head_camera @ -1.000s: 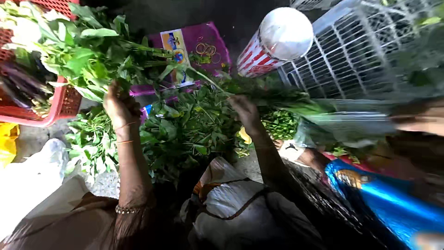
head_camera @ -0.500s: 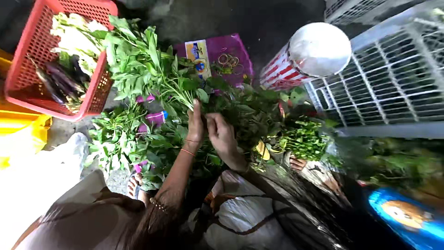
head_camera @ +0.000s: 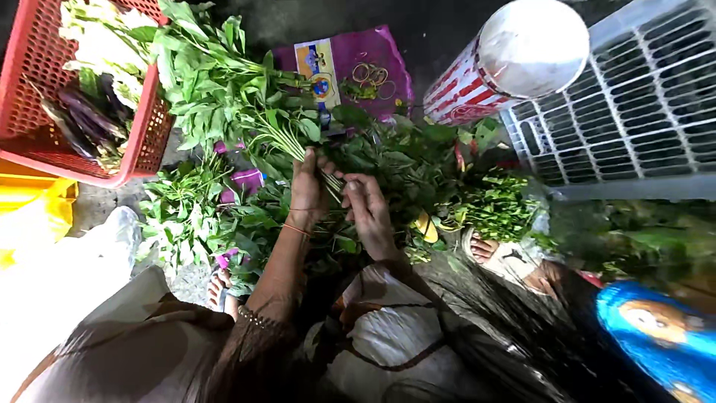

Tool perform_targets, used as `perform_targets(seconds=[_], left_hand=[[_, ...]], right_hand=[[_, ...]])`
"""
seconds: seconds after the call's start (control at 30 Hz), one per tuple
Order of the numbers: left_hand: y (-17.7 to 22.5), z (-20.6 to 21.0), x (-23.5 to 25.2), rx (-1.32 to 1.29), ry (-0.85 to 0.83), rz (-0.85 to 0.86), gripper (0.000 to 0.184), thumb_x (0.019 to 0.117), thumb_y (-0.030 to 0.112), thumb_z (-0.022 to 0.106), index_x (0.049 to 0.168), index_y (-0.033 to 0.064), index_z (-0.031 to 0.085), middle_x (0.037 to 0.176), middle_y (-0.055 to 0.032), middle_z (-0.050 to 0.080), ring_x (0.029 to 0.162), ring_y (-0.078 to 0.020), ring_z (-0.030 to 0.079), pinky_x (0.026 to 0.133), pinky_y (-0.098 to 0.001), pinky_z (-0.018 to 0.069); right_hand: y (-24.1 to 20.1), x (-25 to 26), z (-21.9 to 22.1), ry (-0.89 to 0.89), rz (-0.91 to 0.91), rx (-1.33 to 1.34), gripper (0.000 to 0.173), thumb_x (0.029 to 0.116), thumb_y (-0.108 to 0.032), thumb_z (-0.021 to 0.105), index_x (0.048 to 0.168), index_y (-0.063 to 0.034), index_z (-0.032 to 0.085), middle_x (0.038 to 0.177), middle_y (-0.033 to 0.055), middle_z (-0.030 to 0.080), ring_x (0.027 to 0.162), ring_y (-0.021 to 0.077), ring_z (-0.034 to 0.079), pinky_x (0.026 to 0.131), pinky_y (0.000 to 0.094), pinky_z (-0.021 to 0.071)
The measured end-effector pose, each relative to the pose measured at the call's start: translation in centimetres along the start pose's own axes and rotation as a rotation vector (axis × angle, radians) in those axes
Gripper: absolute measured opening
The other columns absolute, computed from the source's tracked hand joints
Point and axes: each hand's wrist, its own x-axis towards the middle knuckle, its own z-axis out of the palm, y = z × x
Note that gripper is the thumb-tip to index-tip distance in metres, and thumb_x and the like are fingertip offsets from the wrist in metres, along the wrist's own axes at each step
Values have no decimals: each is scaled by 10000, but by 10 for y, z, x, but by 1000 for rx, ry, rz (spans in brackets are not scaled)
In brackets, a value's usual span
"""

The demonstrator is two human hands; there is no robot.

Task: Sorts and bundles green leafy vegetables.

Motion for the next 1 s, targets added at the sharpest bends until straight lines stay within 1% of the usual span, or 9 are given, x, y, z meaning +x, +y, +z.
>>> perform_targets(seconds=[0.13,0.2,0.37,0.5,0.6,0.7,0.8,0.9,1.0], left_hand=[[1,10,-6,10,13,28,291,1109,488,301,1100,275,499,807,79,566,742,-82,628,733,-302,589],[-17,22,-13,133,29,57,402,1078,584,305,1159,272,545,889,62,631,781,-80,649,702,-287,578],[-55,48,-14,232,44,80,357,1121,355,316,1410,158,385,902,-6,593,805,-98,612,735,-306,552],[-52,40,-7,382,41,131,328,1119,235,325,1407,88,376,851,-25,557,749,-111,568,688,-301,507],[-50,32,-4,537,35,188,298,1118,167,338,1355,-11,373,783,-30,546,689,-91,588,704,-276,548],[-51,30,-6,743,41,286,398,1105,153,391,1412,-98,360,918,-134,625,843,-127,639,847,-303,548],[-53,33,-10,875,6,394,465,1083,124,424,1430,-170,330,1068,-246,665,1000,-192,684,952,-340,542],[-51,37,-12,927,-14,435,439,1084,137,416,1383,-182,380,943,-206,669,848,-187,693,826,-347,581],[-47,37,-12,953,-24,443,400,1092,153,409,1324,-172,418,773,-109,607,674,-138,631,690,-311,567]], right_hand=[[-4,10,-9,180,210,318,456,1099,-379,335,1350,-76,565,1173,46,641,1008,155,642,811,372,568],[-7,19,-8,268,256,524,474,1108,-421,259,1318,-124,562,1168,12,643,1067,155,628,887,394,542],[-7,37,-4,424,243,652,414,1121,-345,251,1145,-149,615,958,-36,644,813,101,629,785,317,557],[6,32,-8,372,122,282,331,1070,-176,413,1331,-14,534,1218,74,593,982,111,628,882,311,550],[-8,35,-21,348,-248,-65,334,1029,-137,553,1311,41,542,1160,124,611,953,89,612,827,254,530],[-53,51,-35,252,-522,-293,259,1006,-132,613,1208,24,656,1099,174,657,848,156,660,715,272,575],[-91,73,-37,175,-689,-523,276,982,-67,609,1238,-56,711,1134,206,653,838,266,673,663,382,580],[-106,90,-40,132,-821,-732,435,936,20,623,1330,-149,694,1208,215,619,844,323,668,590,426,546],[-105,96,-48,152,-866,-806,386,948,3,638,1319,-94,686,1210,223,627,927,352,676,638,437,565]])
